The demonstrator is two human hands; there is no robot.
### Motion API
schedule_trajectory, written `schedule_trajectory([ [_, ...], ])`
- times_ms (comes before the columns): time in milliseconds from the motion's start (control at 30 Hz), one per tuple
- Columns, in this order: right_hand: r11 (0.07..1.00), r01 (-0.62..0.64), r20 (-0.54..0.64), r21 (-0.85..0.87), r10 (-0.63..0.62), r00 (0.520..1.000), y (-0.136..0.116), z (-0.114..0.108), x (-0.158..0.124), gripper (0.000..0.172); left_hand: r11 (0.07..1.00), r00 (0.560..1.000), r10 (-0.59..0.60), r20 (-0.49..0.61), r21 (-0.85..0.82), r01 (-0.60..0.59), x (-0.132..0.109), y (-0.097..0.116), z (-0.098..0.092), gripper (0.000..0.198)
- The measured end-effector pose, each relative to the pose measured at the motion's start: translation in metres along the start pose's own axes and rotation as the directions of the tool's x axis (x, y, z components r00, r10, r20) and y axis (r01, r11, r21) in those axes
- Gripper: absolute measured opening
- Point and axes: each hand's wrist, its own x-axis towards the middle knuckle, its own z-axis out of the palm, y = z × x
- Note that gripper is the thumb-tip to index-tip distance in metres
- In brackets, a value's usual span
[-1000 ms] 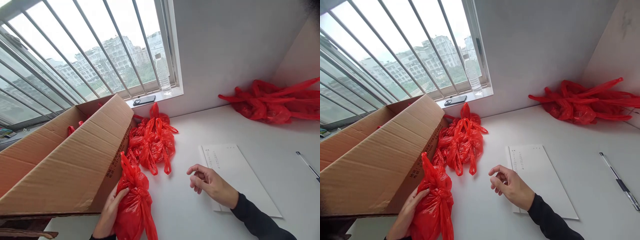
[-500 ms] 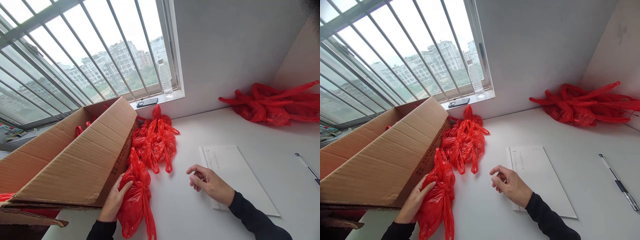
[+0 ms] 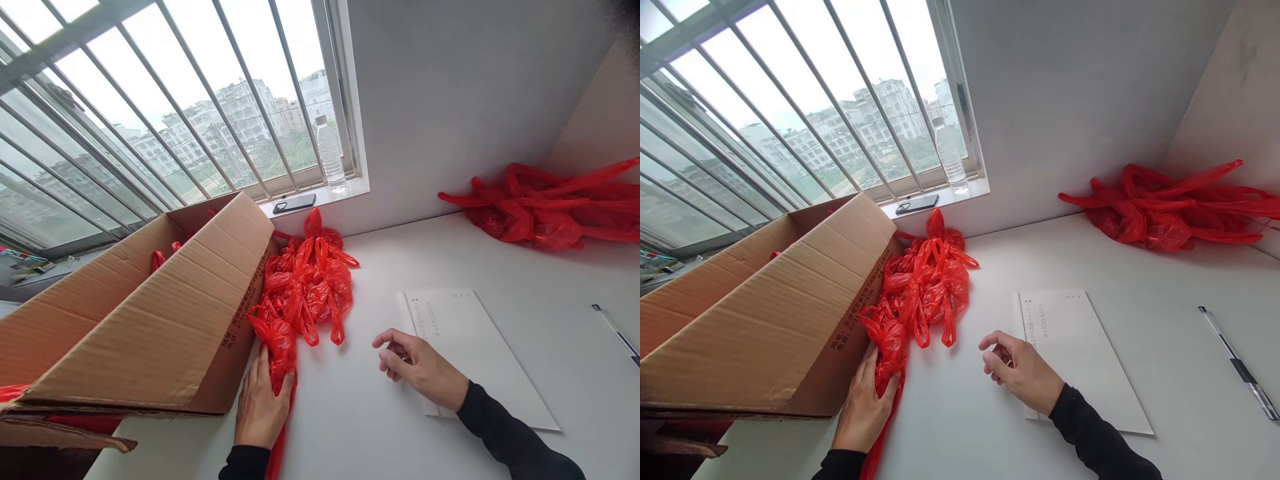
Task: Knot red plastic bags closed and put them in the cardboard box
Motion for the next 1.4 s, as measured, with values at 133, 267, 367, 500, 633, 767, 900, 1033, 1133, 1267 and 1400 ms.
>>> schedule_trajectory([
  [133,1.000,0.001,-0.001,-0.005,-0.001,1.000,0.001,0.000,0.000,0.029,0.992,0.997,-0.057,-0.056,-0.112,0.051,0.005,-0.005,-0.002,0.051],
  [267,1.000,0.002,-0.001,-0.016,-0.002,1.000,0.001,0.000,0.001,0.028,0.986,0.980,-0.132,-0.148,-0.124,0.114,0.008,-0.007,-0.005,0.043],
  [367,1.000,0.002,-0.001,-0.026,-0.002,1.000,0.001,0.000,0.000,0.027,0.994,0.990,-0.077,-0.118,-0.091,0.067,0.008,-0.010,-0.004,0.045],
  [500,1.000,0.001,0.003,-0.028,-0.001,1.000,0.001,0.000,0.000,0.027,0.997,0.981,-0.040,-0.190,-0.074,0.026,0.004,-0.006,-0.007,0.057],
  [633,0.999,0.003,0.005,-0.032,-0.002,1.000,0.001,0.000,0.000,0.026,0.991,0.965,0.068,-0.253,-0.091,-0.094,0.000,-0.002,-0.005,0.062],
  [767,0.999,-0.005,0.006,-0.032,0.005,1.000,0.001,0.000,-0.001,0.027,0.992,0.971,0.102,-0.217,-0.051,-0.116,-0.002,-0.004,0.002,0.056],
  [900,0.999,-0.006,0.011,-0.037,0.006,1.000,0.000,-0.001,-0.001,0.027,0.992,0.931,0.121,-0.344,0.003,-0.128,-0.009,0.002,0.001,0.062],
  [1033,0.998,-0.005,0.007,-0.056,0.006,1.000,0.001,0.000,-0.001,0.027,0.960,0.951,0.256,-0.175,0.158,-0.229,-0.013,0.004,0.005,0.051],
  [1133,0.999,0.000,0.015,-0.048,0.000,1.000,0.002,0.000,0.000,0.026,0.964,0.979,0.186,-0.082,0.208,-0.166,-0.013,0.005,0.005,0.049],
  [1267,0.999,0.002,0.001,-0.036,-0.002,1.000,0.001,0.000,0.002,0.024,0.967,0.977,0.193,-0.090,0.184,-0.174,-0.014,0.008,0.004,0.051],
  [1400,1.000,0.027,-0.028,-0.004,-0.027,0.999,-0.002,-0.001,0.006,0.019,0.971,0.986,0.166,-0.004,0.175,-0.163,-0.010,-0.007,0.012,0.059],
])
